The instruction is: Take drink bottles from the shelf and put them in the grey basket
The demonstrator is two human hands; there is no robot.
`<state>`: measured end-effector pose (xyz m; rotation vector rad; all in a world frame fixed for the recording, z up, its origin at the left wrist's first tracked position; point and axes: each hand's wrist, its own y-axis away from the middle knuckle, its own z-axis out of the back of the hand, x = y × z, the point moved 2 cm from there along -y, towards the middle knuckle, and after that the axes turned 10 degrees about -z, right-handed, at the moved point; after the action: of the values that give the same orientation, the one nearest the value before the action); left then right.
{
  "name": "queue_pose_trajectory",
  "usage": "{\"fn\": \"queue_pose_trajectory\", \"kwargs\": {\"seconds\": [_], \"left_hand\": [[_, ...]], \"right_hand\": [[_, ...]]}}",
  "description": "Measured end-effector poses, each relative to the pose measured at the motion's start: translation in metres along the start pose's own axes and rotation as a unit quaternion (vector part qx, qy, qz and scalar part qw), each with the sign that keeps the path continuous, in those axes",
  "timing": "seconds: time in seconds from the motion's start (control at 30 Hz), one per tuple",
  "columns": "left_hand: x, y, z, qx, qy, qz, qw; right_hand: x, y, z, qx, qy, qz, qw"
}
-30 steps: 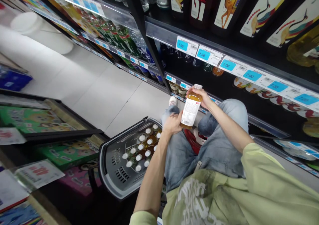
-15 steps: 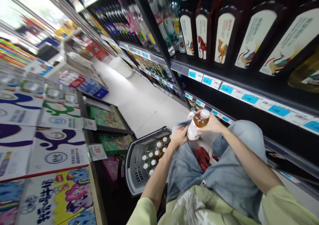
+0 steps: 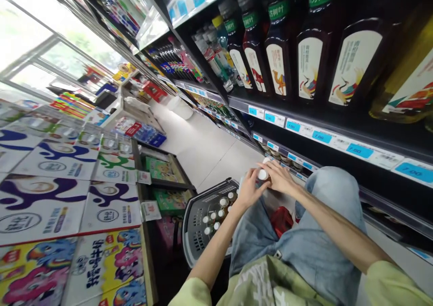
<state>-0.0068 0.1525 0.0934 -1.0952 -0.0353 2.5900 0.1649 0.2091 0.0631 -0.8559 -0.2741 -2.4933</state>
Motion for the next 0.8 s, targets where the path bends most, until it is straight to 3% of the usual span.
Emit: {"fn": "queue_pose_trajectory", "kwargs": {"seconds": [0.13,0.23,0.37,0.5,0.63,0.8], "left_hand": [[-0.012,-0.014,0.011,0.030,-0.083,0.032,0.996],[-0.018,-0.009,0.019,0.048,-0.101,0.051,0.992],[-0.024,0.015,0.037,0.011,-0.094,0.057,0.994],[-0.029,0.045,0.070,-0.041,-0.097,0.094,0.990],[-0.034,0.066,0.112,-0.068,-0.079,0.158,0.982],[-0.042,0.080,0.155,-0.107,-0.057,0.208,0.971]], "right_hand": [[0.006,0.002,-0.011,0.002,-0.025,0.018,1.000],[0.013,0.005,-0.020,0.023,-0.032,0.033,0.999],[0.026,0.007,-0.024,0.048,-0.080,0.092,0.991],[0.028,0.005,-0.021,0.052,-0.183,0.169,0.967],[0.016,0.002,-0.019,0.081,-0.197,0.117,0.970],[0.006,-0.002,-0.018,0.113,-0.135,0.060,0.982]]}}
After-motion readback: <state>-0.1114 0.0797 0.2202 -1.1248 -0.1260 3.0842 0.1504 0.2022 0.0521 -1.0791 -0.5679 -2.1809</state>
